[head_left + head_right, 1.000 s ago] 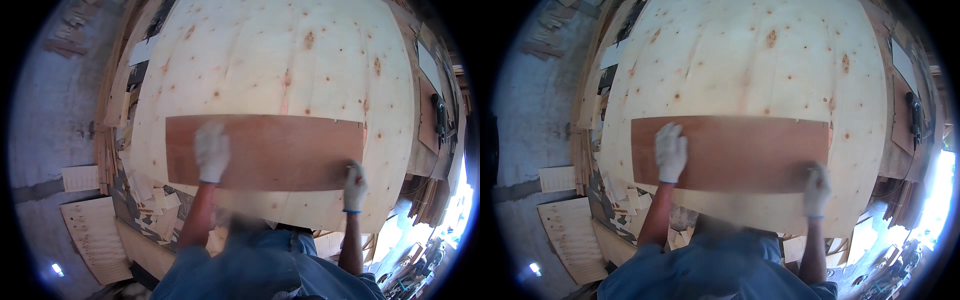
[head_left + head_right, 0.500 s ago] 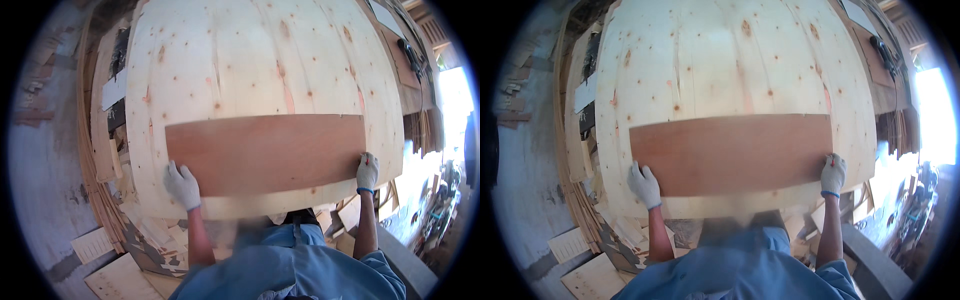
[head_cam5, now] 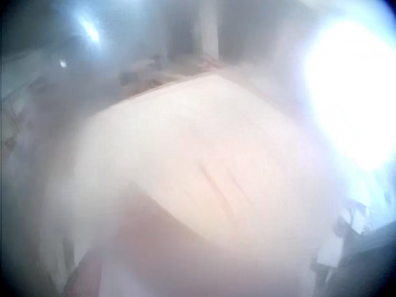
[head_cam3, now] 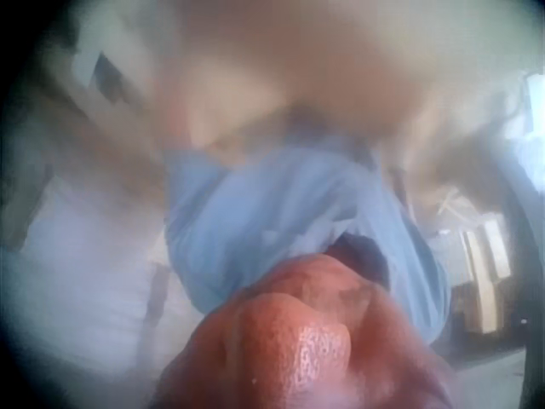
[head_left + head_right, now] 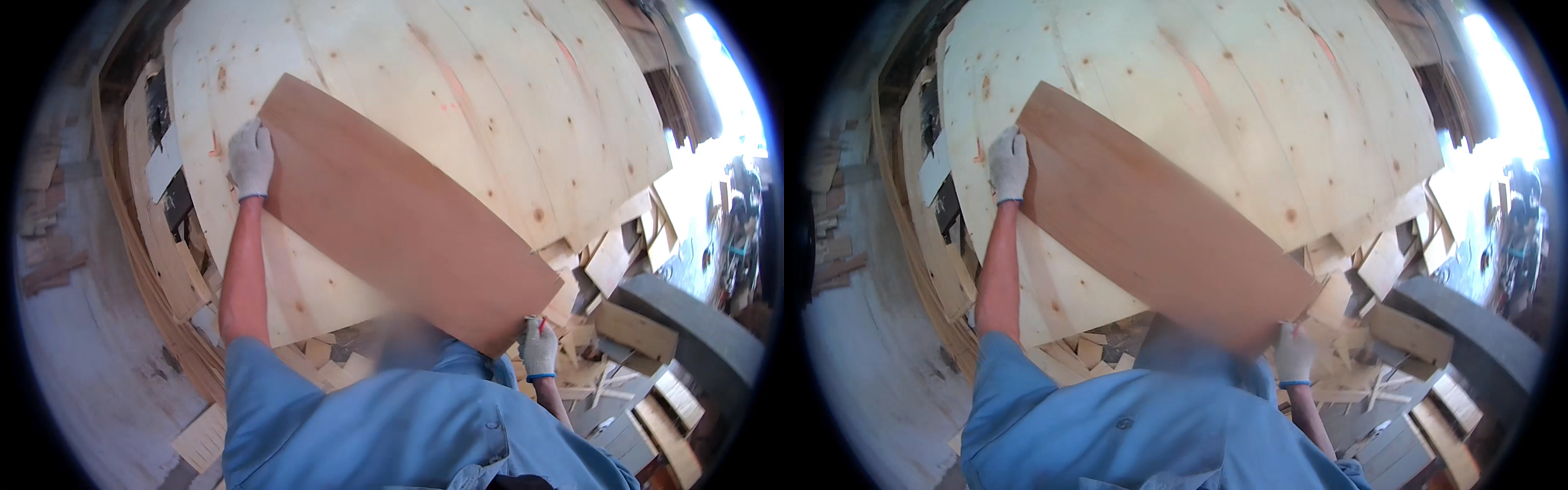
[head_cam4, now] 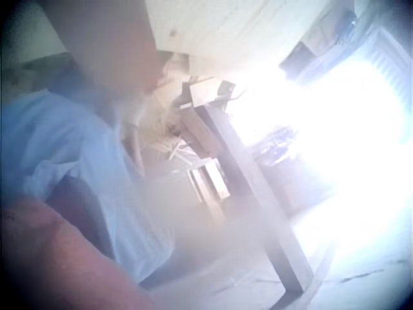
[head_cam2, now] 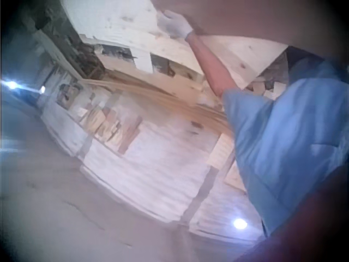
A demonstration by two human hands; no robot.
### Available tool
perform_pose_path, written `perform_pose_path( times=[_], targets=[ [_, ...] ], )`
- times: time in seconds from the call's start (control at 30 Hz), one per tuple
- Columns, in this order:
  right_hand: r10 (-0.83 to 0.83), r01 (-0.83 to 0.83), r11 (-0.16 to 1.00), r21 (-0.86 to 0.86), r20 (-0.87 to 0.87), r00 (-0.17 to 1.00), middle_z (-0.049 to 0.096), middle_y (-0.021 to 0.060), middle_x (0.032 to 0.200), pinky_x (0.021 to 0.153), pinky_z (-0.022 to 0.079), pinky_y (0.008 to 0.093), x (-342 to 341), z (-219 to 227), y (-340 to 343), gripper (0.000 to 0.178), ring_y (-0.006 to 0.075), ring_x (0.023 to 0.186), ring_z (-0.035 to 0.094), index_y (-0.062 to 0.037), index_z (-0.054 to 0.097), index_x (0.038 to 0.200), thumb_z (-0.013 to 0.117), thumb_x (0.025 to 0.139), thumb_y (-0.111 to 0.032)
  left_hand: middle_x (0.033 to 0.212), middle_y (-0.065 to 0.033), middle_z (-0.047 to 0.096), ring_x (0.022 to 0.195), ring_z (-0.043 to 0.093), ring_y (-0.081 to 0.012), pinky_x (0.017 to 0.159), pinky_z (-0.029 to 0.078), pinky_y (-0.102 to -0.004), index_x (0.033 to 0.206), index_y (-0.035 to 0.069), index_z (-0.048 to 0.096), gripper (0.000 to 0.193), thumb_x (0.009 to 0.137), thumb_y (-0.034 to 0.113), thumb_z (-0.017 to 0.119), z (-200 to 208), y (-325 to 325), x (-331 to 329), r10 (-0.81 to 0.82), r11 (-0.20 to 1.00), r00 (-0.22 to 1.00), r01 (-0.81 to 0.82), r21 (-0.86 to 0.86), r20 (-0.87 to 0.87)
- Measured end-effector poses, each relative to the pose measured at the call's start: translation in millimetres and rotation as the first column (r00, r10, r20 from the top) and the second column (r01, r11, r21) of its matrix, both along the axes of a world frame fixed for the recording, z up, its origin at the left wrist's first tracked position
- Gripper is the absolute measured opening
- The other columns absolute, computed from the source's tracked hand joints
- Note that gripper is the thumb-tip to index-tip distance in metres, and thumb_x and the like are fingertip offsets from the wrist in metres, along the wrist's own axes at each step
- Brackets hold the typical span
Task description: The person places a rectangular wooden template on a large plywood sheet and traces its outline with a red pencil. The person repeatedly repositions the template and traces new outlines in different locations on the plywood.
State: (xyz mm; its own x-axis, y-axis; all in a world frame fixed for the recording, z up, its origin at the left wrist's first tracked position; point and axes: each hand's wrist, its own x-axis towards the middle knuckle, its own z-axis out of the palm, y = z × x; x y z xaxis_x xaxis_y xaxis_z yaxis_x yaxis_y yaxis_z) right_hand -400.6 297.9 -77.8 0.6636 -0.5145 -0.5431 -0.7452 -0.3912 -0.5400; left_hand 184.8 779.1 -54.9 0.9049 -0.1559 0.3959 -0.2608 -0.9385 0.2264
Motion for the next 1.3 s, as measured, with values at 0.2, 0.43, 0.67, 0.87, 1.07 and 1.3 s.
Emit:
perform_pose_path(
  times=[0.2,0.43,0.67,0.87,1.07,1.3],
  targets=[
    [-0.325,0.39,0.843,0.371,-0.228,0.918,0.056,0.0102,0.068,0.064,0.046,0.0372,17,50,136,0.034,0.0148,0.067,0.053,0.0009,0.062,0.084,0.06,0.102,-0.028,0.136,-0.0222,0.065,0.129,0.059,-0.038,0.113,0.043,-0.0426,0.13,-0.003,0.066,0.045,0.102,0.031,0.054,-3,-3,64,-0.144,0.989,0.985,0.142,-0.027,-0.097],
    [-0.73,0.718,0.487,0.497,-0.22,0.647,0.059,-0.0024,0.073,0.05,0.039,0.0259,32,74,183,0.025,0.0072,0.059,0.052,-0.0077,0.063,0.086,0.055,0.105,-0.023,0.141,-0.0233,0.062,0.135,0.056,-0.0368,0.116,0.04,-0.0415,0.136,-0.004,0.062,0.051,0.103,0.034,0.051,-9,-17,90,-0.191,0.982,0.973,0.19,-0.025,-0.127],
    [-0.771,0.728,0.599,0.333,-0.002,0.636,0.053,-0.0009,0.065,0.054,0.043,0.03,36,57,239,0.024,0.009,0.061,0.055,-0.0025,0.068,0.09,0.061,0.104,-0.021,0.146,-0.0243,0.058,0.139,0.051,-0.0378,0.119,0.036,-0.0421,0.14,-0.006,0.058,0.06,0.106,0.041,0.046,-25,9,129,-0.287,0.942,0.945,0.308,0.131,-0.158],
    [-0.556,0.487,0.815,0.315,0.182,0.811,0.06,0.0033,0.067,0.057,0.046,0.0307,99,66,294,0.019,0.0105,0.061,0.055,-0.0011,0.07,0.089,0.065,0.101,-0.015,0.146,-0.0235,0.058,0.139,0.051,-0.0374,0.118,0.037,-0.0418,0.141,-0.006,0.057,0.06,0.108,0.043,0.044,-51,56,292,-0.375,0.887,0.906,0.413,0.208,-0.196],
    [-0.492,0.444,0.866,0.228,0.243,0.836,0.046,0.0198,0.065,0.054,0.041,0.0429,151,55,308,0.035,0.0415,0.06,0.046,-0.0026,0.053,0.069,0.071,0.096,-0.017,0.138,-0.0203,0.065,0.128,0.059,-0.0308,0.111,0.044,-0.0383,0.139,-0.004,0.06,0.053,0.109,0.037,0.044,-50,48,383,-0.432,0.856,0.861,0.486,0.179,-0.27],
    [-0.487,0.483,0.873,0.073,0.195,0.851,0.051,0.0179,0.065,0.054,0.043,0.0434,156,58,308,0.037,0.04,0.06,0.051,-0.0062,0.054,0.068,0.075,0.093,-0.024,0.136,-0.0176,0.067,0.125,0.061,-0.0312,0.108,0.044,-0.0379,0.138,-0.002,0.061,0.054,0.108,0.039,0.045,-24,22,378,-0.392,0.873,0.862,0.459,0.165,-0.321]
  ],
)
